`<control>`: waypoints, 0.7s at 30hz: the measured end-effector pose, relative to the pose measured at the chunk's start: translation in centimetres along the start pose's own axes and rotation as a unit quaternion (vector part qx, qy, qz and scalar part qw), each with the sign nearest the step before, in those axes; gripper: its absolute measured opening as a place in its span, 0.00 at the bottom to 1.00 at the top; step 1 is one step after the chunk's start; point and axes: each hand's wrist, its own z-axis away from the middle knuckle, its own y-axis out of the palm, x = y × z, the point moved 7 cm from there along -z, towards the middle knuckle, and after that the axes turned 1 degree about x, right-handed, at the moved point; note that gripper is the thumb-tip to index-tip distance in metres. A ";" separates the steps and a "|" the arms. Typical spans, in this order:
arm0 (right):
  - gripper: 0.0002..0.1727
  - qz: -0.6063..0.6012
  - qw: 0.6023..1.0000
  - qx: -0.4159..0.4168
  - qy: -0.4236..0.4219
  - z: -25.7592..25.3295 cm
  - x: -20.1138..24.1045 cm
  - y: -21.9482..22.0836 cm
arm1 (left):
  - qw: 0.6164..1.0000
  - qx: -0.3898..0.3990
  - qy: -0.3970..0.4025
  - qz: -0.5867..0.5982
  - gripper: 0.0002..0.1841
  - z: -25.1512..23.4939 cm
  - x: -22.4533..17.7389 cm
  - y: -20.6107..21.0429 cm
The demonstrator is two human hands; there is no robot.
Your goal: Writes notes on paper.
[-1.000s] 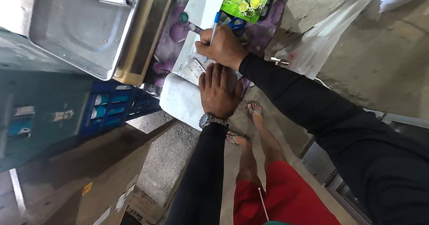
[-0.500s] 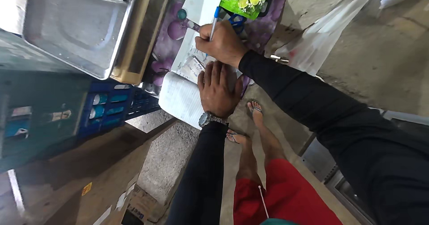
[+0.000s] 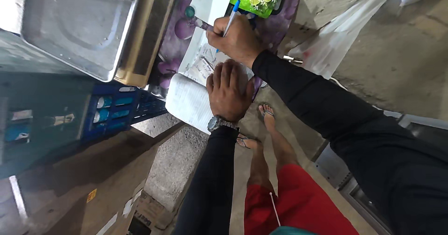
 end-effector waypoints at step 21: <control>0.18 0.009 1.000 0.003 -0.011 0.1 0.2 -0.3 | 1.000 -0.013 -0.001 0.003 0.34 0.0 0.0 -0.2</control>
